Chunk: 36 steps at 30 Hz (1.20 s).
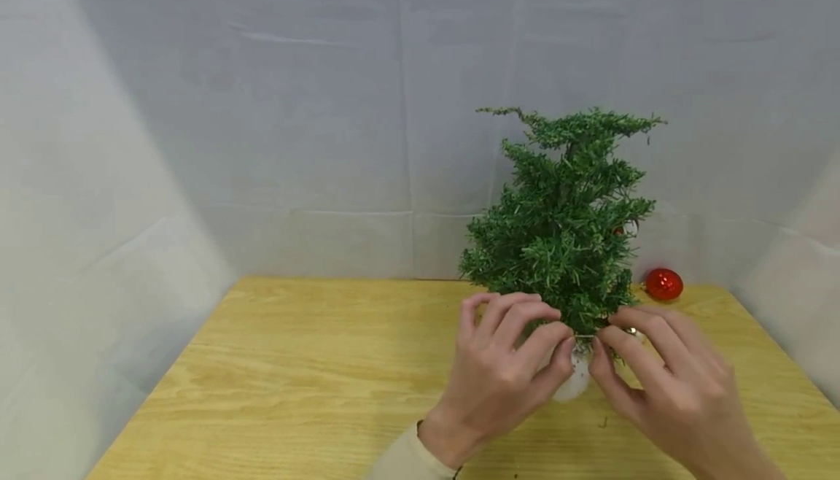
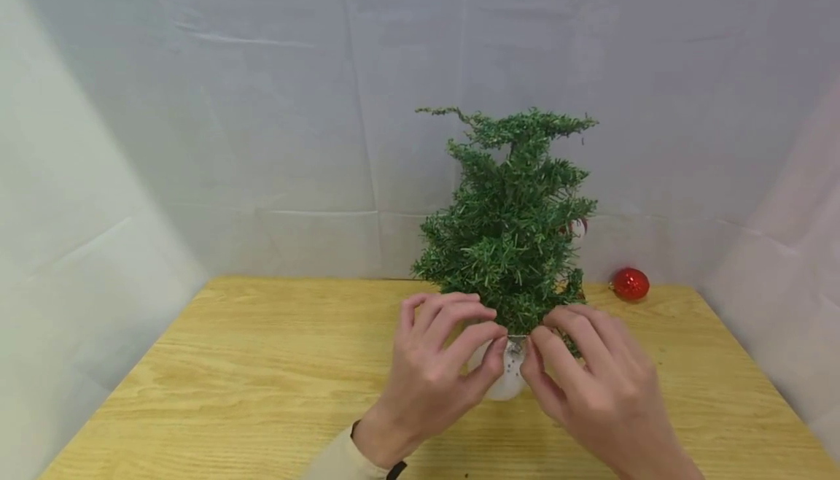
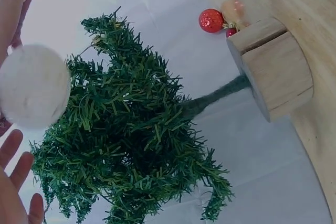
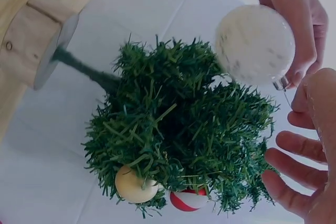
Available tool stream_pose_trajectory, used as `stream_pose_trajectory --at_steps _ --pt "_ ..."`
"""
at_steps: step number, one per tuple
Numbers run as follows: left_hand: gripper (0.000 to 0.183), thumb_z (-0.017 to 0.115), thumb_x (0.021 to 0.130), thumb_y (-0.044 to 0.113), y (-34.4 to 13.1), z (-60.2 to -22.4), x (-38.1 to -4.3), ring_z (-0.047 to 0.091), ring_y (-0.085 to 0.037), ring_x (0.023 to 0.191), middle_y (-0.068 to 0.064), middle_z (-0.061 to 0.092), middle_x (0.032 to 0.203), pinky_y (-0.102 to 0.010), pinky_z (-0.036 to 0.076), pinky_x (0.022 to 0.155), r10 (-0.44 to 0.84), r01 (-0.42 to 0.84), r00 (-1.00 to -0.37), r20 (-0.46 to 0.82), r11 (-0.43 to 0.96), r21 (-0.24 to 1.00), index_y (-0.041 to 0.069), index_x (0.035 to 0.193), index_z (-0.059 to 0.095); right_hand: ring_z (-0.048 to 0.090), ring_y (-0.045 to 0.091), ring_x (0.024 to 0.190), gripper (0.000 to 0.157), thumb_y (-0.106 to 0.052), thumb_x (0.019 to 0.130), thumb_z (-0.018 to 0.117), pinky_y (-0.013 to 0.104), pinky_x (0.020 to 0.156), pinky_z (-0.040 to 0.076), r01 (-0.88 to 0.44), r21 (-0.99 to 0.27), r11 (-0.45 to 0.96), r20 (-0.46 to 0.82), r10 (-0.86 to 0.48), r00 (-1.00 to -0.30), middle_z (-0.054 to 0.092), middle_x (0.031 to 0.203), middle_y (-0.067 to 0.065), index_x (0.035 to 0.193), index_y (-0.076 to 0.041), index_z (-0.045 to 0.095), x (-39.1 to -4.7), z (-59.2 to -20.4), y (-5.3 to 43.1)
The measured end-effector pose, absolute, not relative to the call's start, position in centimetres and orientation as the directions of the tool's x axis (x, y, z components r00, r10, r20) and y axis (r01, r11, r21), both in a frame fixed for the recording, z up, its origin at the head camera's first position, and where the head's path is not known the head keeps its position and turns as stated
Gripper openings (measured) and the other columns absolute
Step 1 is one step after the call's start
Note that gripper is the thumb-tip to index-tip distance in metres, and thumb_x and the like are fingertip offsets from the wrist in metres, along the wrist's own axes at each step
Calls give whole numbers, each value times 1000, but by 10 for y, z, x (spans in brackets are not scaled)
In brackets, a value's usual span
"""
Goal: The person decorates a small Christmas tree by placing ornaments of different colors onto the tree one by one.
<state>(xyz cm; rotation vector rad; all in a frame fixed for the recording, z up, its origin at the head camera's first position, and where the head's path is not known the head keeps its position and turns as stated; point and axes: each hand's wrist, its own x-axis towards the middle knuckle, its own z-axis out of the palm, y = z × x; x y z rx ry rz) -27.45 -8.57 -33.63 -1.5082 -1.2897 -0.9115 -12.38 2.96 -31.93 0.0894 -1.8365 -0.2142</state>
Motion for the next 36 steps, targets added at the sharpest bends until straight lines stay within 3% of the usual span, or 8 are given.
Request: stream_pose_trajectory --at_steps 5,12,17,21,32,36 --pt "10 66 94 26 -82 -333 -272 65 -14 104 7 70 102 -40 45 93 302 984 160 940 26 -176 26 88 74 62 37 67 42 -25 100 51 44 66 47 82 193 978 948 -165 -272 68 77 18 69 -1 68 -127 -319 33" --pt "11 66 94 24 -77 -329 -268 65 -13 101 7 70 102 -38 46 92 319 992 96 943 51 -118 25 87 74 61 32 67 45 -30 101 53 36 67 45 79 87 993 964 -64 -259 68 79 17 72 0 69 -133 -315 35" --pt "1 74 88 23 -72 -327 -267 65 -11 98 7 71 99 -36 46 91 308 997 49 950 49 -67 24 88 74 60 31 72 47 -33 102 53 29 73 44 59 -6 998 967 21 -254 67 81 19 75 2 70 -135 -317 37" --pt "4 77 85 22 -68 -326 -266 66 -11 96 7 71 97 -36 46 90 301 998 18 953 47 -33 23 88 74 60 31 75 47 -34 101 54 25 76 43 59 -56 997 964 69 -257 67 81 19 77 3 71 -137 -317 39" --pt "5 73 90 24 -63 -324 -263 65 -11 94 8 70 94 -36 45 88 334 994 -63 941 101 30 25 85 74 61 28 74 53 -43 103 49 32 71 44 135 -98 986 933 139 -333 68 83 16 76 -2 72 -135 -318 44" --pt "4 75 89 25 -63 -324 -262 64 -11 95 9 70 94 -37 44 88 355 991 -71 932 132 26 26 84 74 61 29 74 47 -37 100 49 35 69 46 158 -96 983 905 152 -397 69 84 14 77 -3 72 -132 -317 43"
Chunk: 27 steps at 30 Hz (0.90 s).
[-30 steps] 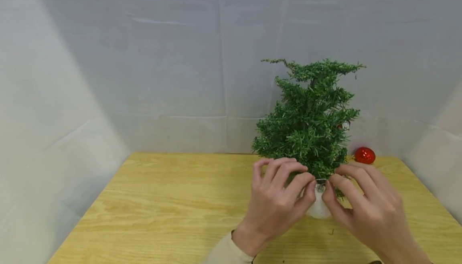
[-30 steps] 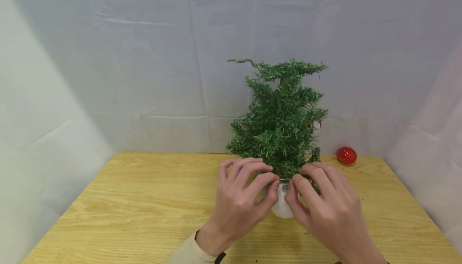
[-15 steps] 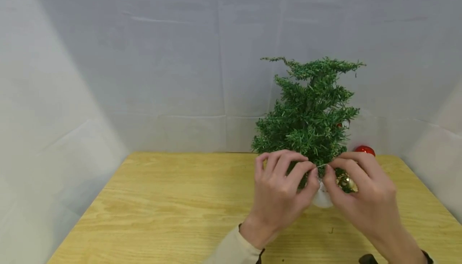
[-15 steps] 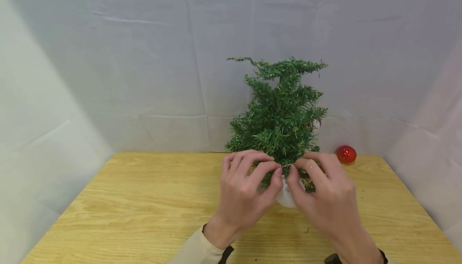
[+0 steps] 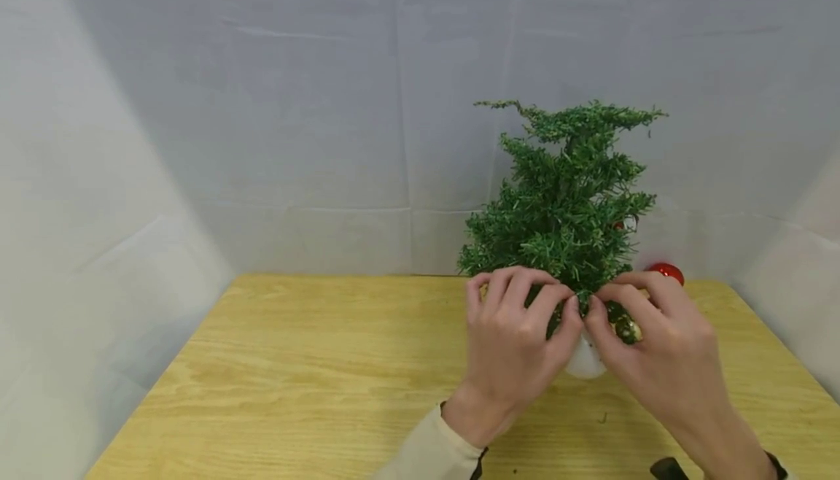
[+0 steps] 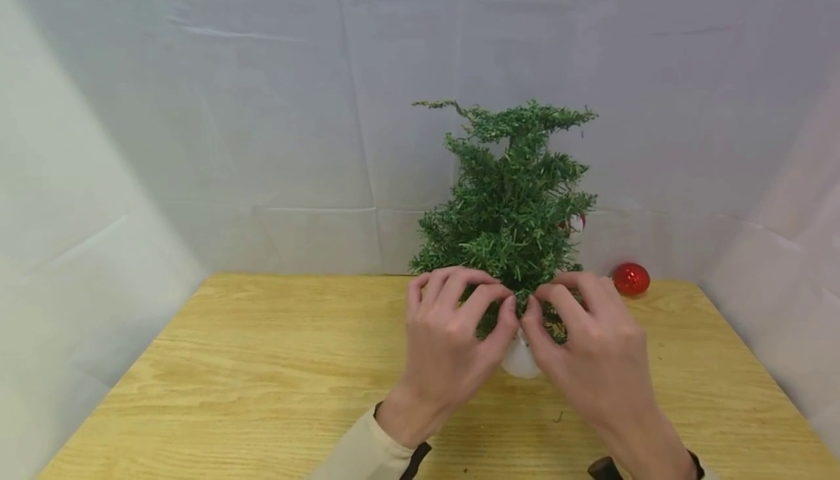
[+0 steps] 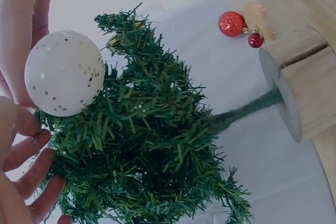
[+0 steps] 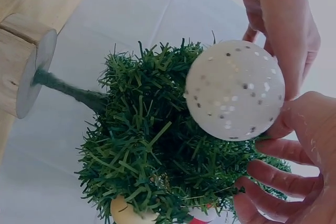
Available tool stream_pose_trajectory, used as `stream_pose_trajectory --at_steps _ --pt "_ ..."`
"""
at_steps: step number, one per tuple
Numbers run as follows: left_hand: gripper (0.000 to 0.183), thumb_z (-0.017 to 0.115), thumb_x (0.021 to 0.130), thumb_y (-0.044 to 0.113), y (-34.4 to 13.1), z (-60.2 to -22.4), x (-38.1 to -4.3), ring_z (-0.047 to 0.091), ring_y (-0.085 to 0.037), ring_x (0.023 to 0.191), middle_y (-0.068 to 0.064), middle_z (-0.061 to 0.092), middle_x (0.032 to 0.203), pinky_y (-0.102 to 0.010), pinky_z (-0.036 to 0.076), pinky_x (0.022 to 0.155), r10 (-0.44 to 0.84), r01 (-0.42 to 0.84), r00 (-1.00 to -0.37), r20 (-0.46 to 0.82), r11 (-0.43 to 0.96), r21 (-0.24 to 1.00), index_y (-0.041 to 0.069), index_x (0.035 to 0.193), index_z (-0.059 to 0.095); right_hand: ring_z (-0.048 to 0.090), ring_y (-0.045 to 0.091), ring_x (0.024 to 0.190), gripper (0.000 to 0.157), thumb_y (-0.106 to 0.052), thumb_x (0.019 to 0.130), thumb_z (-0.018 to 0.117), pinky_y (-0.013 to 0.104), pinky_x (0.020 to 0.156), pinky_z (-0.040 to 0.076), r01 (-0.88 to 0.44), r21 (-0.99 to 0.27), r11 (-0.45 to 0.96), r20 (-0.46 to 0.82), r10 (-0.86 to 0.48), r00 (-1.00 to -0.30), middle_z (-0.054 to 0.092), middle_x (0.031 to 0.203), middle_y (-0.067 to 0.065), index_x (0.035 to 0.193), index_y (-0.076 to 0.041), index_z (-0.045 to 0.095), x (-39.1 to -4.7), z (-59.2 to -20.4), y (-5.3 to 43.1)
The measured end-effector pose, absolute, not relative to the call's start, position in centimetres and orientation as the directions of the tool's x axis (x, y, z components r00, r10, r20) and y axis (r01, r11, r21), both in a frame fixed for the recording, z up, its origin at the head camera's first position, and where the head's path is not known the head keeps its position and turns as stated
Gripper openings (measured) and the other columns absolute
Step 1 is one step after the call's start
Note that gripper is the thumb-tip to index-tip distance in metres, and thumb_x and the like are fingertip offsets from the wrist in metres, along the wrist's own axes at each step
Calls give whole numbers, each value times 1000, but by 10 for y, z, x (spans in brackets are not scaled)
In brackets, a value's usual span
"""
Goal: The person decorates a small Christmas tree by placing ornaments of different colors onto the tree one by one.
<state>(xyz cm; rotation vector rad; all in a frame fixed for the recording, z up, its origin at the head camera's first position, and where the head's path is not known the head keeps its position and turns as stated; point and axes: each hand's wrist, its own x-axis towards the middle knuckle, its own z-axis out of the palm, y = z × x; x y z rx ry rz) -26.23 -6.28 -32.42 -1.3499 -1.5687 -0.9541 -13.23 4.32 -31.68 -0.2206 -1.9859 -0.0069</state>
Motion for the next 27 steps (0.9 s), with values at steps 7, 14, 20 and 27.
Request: stream_pose_trajectory --at_steps 7,14,20,27 --pt "4 77 86 26 -66 -325 -264 63 -10 97 10 70 96 -38 42 91 414 992 -59 908 127 6 27 83 75 63 29 77 30 -28 91 54 38 66 47 143 -69 987 886 127 -446 70 89 12 76 -8 71 -127 -319 43" --pt "7 75 87 26 -70 -327 -266 64 -11 98 10 70 98 -40 42 93 440 996 -38 897 92 -4 27 80 76 63 27 81 37 -34 94 47 36 66 49 121 -38 992 873 92 -478 70 93 11 75 -11 70 -124 -323 43" --pt "7 75 87 26 -72 -329 -269 64 -11 99 9 70 99 -39 43 93 437 997 -29 899 77 -5 27 80 75 62 27 81 40 -36 96 45 33 68 48 103 -35 994 874 80 -479 69 93 11 76 -11 70 -125 -324 43" --pt "7 74 89 26 -72 -330 -270 63 -12 99 9 70 100 -39 43 93 443 998 -24 896 67 -6 27 82 75 60 26 81 45 -40 99 44 30 69 46 98 -52 994 880 92 -465 69 93 10 77 -11 71 -126 -324 42"
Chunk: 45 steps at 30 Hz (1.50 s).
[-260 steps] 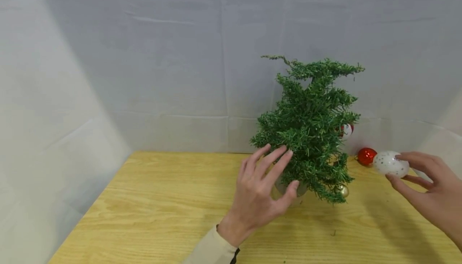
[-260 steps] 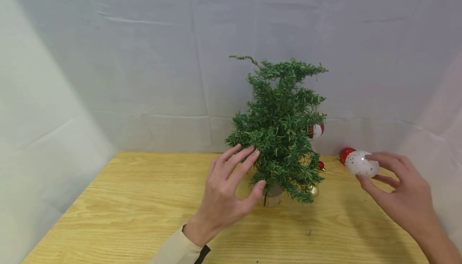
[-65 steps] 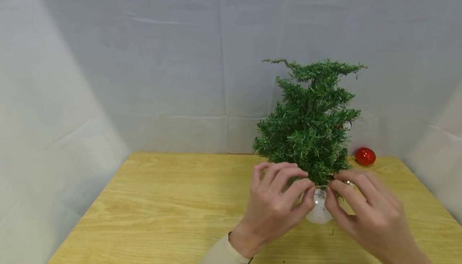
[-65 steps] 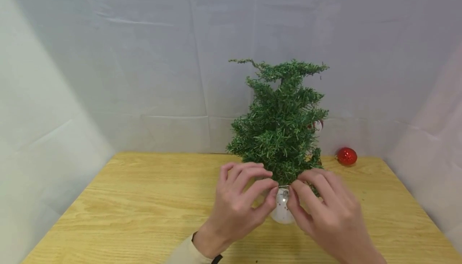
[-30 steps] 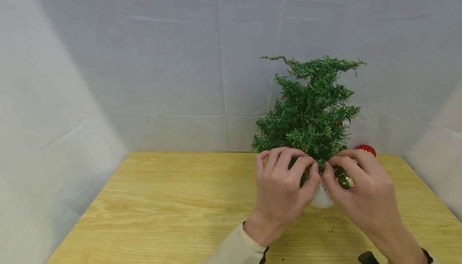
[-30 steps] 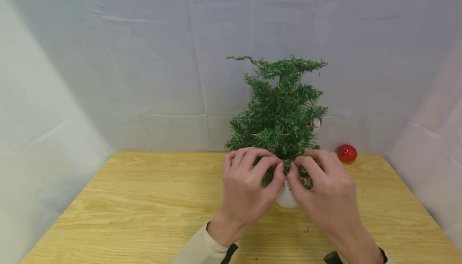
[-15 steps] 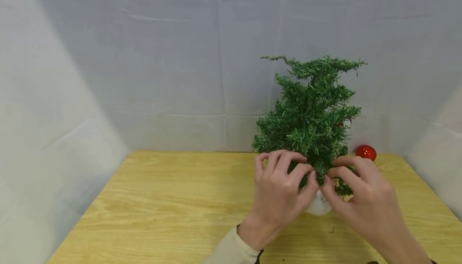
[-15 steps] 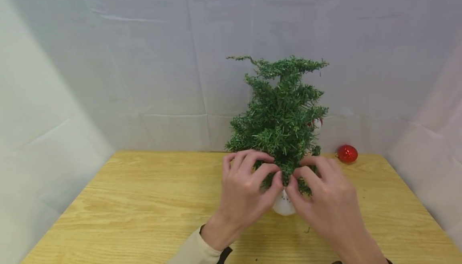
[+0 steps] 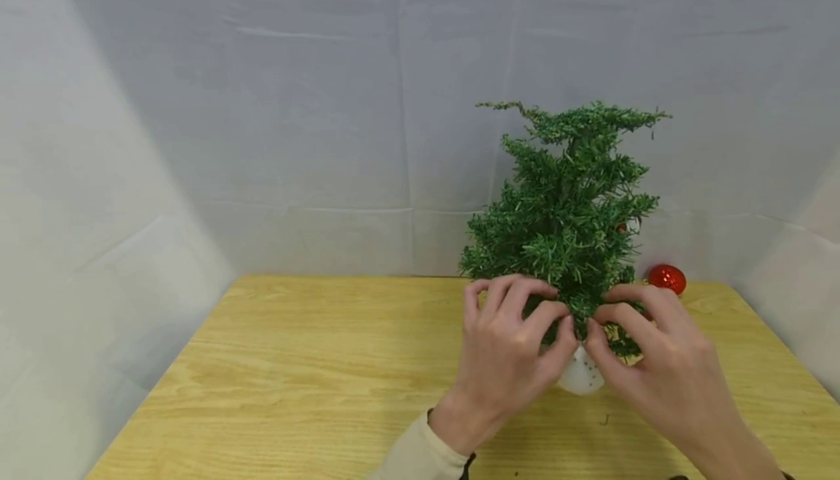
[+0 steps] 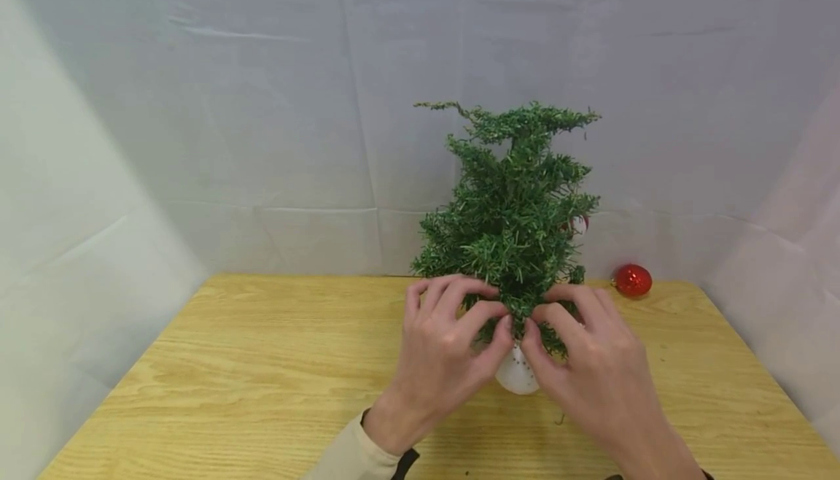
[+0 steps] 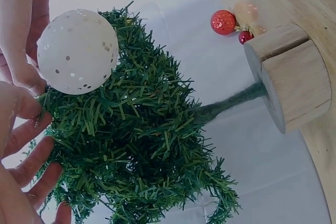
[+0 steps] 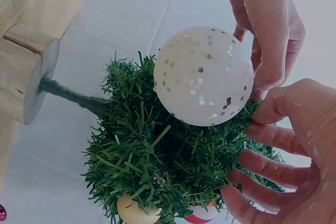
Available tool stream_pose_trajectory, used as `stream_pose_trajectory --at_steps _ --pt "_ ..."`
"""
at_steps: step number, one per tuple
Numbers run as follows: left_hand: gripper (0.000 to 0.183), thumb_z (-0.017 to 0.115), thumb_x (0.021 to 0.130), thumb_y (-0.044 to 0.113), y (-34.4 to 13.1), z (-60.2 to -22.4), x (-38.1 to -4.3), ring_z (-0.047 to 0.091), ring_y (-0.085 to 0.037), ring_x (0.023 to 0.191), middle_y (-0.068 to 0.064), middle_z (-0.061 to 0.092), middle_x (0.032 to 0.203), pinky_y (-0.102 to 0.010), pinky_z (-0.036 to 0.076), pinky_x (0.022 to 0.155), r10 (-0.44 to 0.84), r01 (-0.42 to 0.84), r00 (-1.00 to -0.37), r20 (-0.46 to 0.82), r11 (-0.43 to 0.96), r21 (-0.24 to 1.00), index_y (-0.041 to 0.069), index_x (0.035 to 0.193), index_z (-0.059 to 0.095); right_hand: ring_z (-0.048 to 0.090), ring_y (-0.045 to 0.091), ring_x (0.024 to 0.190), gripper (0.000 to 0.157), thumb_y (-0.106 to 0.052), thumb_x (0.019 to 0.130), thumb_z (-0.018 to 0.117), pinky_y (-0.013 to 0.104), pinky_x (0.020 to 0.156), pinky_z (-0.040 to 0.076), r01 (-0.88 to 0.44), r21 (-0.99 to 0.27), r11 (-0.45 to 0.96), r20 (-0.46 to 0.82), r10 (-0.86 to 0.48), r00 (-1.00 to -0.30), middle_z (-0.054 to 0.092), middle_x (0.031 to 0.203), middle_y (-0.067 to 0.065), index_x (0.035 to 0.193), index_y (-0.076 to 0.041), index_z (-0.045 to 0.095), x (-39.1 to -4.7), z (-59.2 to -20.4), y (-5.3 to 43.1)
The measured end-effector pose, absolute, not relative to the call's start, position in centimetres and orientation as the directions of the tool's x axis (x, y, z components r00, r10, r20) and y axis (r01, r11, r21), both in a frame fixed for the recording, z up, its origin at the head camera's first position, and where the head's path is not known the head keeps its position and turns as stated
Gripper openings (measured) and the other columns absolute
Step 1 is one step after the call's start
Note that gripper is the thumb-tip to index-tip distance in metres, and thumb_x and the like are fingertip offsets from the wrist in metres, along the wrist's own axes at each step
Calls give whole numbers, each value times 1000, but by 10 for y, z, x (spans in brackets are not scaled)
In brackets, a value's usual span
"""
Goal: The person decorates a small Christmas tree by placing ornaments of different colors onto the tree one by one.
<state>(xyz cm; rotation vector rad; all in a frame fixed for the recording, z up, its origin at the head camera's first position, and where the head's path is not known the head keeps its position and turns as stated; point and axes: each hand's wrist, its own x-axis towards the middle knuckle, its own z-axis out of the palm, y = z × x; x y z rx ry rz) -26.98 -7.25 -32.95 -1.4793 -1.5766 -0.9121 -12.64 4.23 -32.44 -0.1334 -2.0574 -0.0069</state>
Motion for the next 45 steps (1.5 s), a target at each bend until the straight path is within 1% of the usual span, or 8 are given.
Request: stream_pose_trajectory --at_steps 5,30,32,37,39,43,44,45 --pt "7 73 89 26 -73 -330 -270 63 -12 99 9 70 100 -39 43 93 444 998 -19 896 64 -10 27 82 75 59 27 82 52 -46 104 43 30 70 45 98 -81 992 883 117 -454 68 92 10 77 -11 70 -126 -325 40" --pt "6 75 87 26 -75 -333 -271 63 -12 100 8 70 101 -40 44 93 440 998 -10 898 57 -17 27 81 75 60 27 84 53 -48 104 45 31 73 45 95 -100 990 889 132 -440 68 93 10 78 -11 71 -124 -325 39" --pt "7 74 88 25 -76 -333 -272 63 -12 101 8 71 101 -40 44 93 443 999 -7 896 48 -16 26 81 75 60 26 85 53 -48 104 44 31 73 45 107 -105 989 876 143 -460 68 93 10 79 -10 72 -122 -324 39" --pt "4 76 85 23 -78 -336 -277 63 -13 101 7 71 103 -39 45 93 431 999 13 902 25 -26 25 82 76 60 25 87 51 -47 103 45 29 74 44 113 -105 988 871 146 -470 68 94 10 79 -9 71 -119 -323 40" --pt "3 76 85 22 -80 -337 -280 64 -13 101 5 71 103 -39 45 93 419 999 21 908 14 -30 24 82 76 61 24 86 50 -46 103 47 28 72 44 101 -101 990 885 136 -446 68 93 9 78 -10 72 -120 -323 40" --pt "2 75 85 21 -85 -338 -288 65 -15 103 2 71 105 -40 46 92 382 999 33 924 -11 -30 21 83 76 61 23 85 49 -46 102 48 24 68 43 97 -101 990 894 133 -427 69 93 9 79 -10 72 -118 -323 42" --pt "3 74 85 20 -86 -338 -290 65 -15 103 1 71 105 -40 46 92 370 999 34 928 -17 -30 20 84 77 61 23 85 49 -46 102 49 23 68 43 97 -101 990 896 133 -425 69 93 9 79 -10 72 -117 -323 42" --pt "3 74 85 20 -87 -339 -293 66 -16 103 1 71 105 -39 46 92 357 999 35 934 -21 -30 19 85 77 61 24 86 49 -46 102 49 20 70 43 94 -105 990 896 136 -422 69 93 10 79 -9 72 -116 -322 42"
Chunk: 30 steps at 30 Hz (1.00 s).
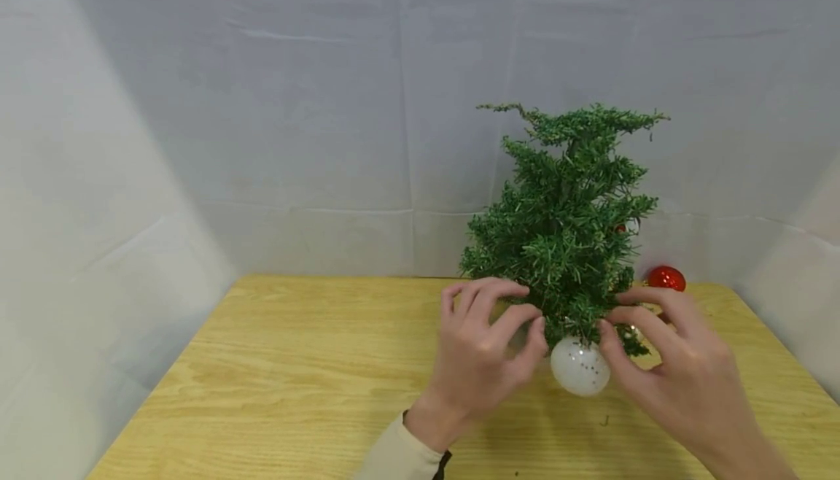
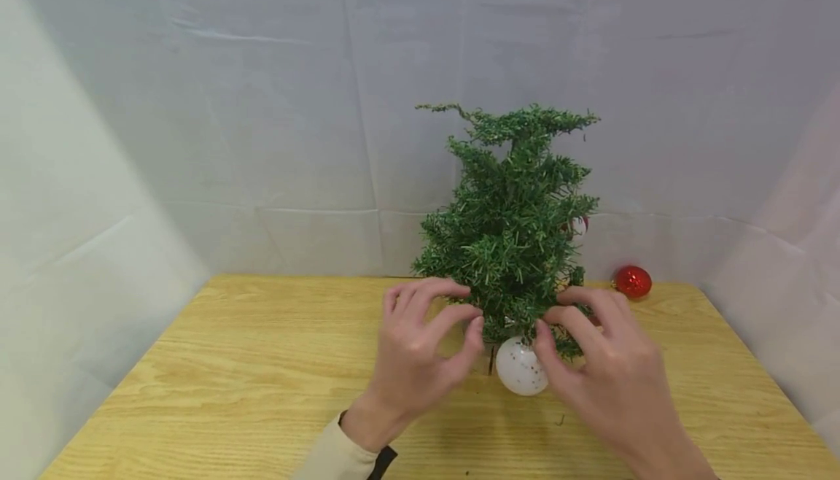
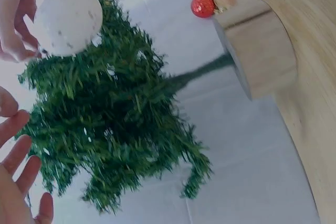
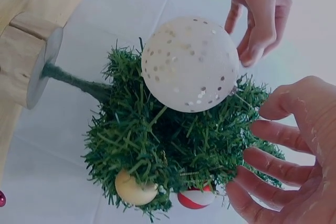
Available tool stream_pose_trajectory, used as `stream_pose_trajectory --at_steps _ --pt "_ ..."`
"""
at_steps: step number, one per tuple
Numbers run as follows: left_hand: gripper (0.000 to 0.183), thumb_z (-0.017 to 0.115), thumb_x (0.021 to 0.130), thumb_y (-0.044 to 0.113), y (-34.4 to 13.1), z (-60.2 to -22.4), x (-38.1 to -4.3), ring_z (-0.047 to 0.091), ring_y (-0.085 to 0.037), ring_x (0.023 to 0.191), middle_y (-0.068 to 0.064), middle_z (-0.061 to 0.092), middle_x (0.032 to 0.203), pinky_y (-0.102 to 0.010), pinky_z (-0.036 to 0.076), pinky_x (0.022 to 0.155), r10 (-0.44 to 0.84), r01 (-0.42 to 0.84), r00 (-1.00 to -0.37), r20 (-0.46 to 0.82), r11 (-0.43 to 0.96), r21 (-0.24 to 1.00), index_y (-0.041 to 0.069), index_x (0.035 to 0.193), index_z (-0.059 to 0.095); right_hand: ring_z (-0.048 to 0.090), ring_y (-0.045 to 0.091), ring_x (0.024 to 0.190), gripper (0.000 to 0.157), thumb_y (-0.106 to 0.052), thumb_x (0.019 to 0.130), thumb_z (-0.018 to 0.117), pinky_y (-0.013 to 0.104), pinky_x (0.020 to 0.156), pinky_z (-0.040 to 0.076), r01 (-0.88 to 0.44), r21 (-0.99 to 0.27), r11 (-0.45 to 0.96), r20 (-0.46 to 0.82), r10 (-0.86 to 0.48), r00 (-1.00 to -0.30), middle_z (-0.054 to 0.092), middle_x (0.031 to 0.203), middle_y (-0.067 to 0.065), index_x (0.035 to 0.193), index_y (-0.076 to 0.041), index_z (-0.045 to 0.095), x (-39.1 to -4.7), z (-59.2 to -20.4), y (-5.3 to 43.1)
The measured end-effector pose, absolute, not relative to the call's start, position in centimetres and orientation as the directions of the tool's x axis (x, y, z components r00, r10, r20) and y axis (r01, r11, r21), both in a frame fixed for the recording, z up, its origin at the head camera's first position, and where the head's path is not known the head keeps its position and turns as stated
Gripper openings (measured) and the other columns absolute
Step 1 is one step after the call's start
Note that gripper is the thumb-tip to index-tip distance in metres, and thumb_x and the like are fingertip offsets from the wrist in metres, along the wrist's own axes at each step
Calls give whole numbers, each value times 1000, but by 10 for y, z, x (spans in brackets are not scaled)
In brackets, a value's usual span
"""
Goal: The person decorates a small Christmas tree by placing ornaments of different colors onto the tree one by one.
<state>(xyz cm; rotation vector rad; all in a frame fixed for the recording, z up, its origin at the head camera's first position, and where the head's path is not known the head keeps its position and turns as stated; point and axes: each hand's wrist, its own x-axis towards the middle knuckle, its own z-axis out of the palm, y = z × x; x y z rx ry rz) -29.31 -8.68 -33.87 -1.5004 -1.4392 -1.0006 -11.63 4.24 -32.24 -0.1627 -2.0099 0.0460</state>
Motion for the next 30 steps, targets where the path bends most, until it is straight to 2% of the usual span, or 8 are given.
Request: stream_pose_trajectory --at_steps 5,10,12,17,20,23,27,30 --pt "12 76 83 22 -89 -340 -307 65 -18 101 -3 71 106 -37 46 88 307 1000 20 951 -22 -14 15 93 77 62 29 88 51 -46 102 49 7 89 36 93 -110 990 905 138 -403 69 94 15 83 -4 73 -111 -321 47" --pt "26 76 84 27 -91 -343 -317 65 -21 106 -7 71 113 -39 47 89 325 1000 -23 945 -1 25 12 105 76 59 27 86 56 -48 102 47 17 74 38 152 -85 985 910 139 -392 68 94 16 87 -1 74 -102 -319 54" --pt "31 75 86 31 -92 -343 -319 64 -22 109 -8 70 118 -40 47 90 344 999 -50 938 12 49 12 111 74 59 29 86 58 -49 102 47 15 75 38 163 -79 983 914 136 -382 68 95 18 89 1 74 -99 -318 58" --pt "47 72 89 42 -92 -344 -321 62 -25 121 -13 66 132 -41 46 92 410 988 -152 899 33 152 13 126 68 58 40 88 62 -50 102 48 -1 98 26 185 -86 979 923 148 -356 66 95 25 92 6 72 -91 -316 72" --pt "55 69 91 47 -93 -345 -321 59 -26 127 -14 62 139 -43 46 92 449 975 -213 868 38 220 14 134 64 58 45 88 65 -51 101 47 -2 98 23 226 -99 969 925 174 -339 65 96 28 93 9 71 -84 -315 81" --pt "59 66 93 49 -92 -345 -321 59 -27 128 -13 60 142 -46 46 92 470 961 -258 844 34 275 14 140 61 57 47 89 69 -53 102 44 2 93 24 268 -110 957 914 203 -351 65 99 32 95 11 71 -78 -313 91" --pt "62 63 95 51 -91 -345 -323 61 -27 127 -12 58 144 -48 46 93 489 943 -299 819 19 332 12 143 58 56 47 90 77 -57 103 40 17 80 30 296 -108 949 896 222 -385 65 101 34 99 13 71 -72 -314 107" --pt "63 63 94 50 -90 -346 -324 60 -27 128 -11 57 145 -48 46 94 503 933 -320 803 18 361 12 144 58 57 48 91 82 -62 102 37 27 75 31 315 -107 943 895 229 -382 65 102 34 100 13 71 -70 -319 119"
